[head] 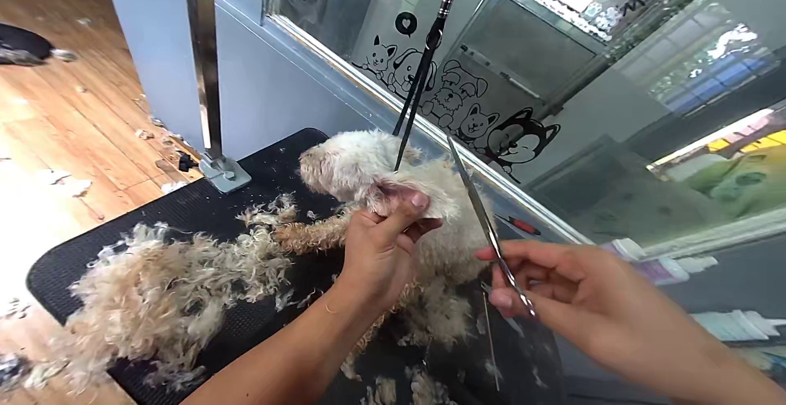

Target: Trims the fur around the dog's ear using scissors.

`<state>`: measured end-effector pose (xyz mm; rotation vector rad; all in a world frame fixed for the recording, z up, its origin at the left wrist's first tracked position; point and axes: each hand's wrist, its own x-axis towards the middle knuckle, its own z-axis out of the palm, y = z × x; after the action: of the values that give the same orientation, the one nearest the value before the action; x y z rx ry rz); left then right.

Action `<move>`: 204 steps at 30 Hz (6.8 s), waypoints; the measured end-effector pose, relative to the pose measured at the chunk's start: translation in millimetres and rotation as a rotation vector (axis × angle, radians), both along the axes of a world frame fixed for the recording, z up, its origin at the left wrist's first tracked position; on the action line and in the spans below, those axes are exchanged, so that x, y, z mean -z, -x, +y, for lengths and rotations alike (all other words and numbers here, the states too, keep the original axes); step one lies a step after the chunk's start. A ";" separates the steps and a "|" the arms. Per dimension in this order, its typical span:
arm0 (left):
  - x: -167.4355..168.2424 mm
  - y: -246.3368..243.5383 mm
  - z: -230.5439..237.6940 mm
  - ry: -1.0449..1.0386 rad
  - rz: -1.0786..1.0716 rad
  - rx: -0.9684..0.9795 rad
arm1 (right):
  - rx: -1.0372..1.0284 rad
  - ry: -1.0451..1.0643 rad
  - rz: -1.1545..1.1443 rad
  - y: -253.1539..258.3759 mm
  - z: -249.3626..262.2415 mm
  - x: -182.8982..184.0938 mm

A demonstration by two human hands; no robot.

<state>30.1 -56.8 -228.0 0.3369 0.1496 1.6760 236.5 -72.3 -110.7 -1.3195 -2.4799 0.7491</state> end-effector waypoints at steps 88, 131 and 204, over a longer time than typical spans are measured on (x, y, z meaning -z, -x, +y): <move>5.9 20.0 2.6 -0.041 0.077 0.113 | -0.247 0.089 -0.088 -37.1 33.6 -17.9; 7.9 18.4 8.0 -0.042 0.065 0.183 | -0.343 0.174 -0.175 -18.6 67.7 -46.9; 16.1 15.6 31.5 -0.328 0.088 0.252 | -0.203 0.151 0.020 -33.9 17.9 -8.6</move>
<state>14.5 -25.3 -244.2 0.6501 -0.1020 1.4342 270.4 -54.4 -102.1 -1.1094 -2.6133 1.0081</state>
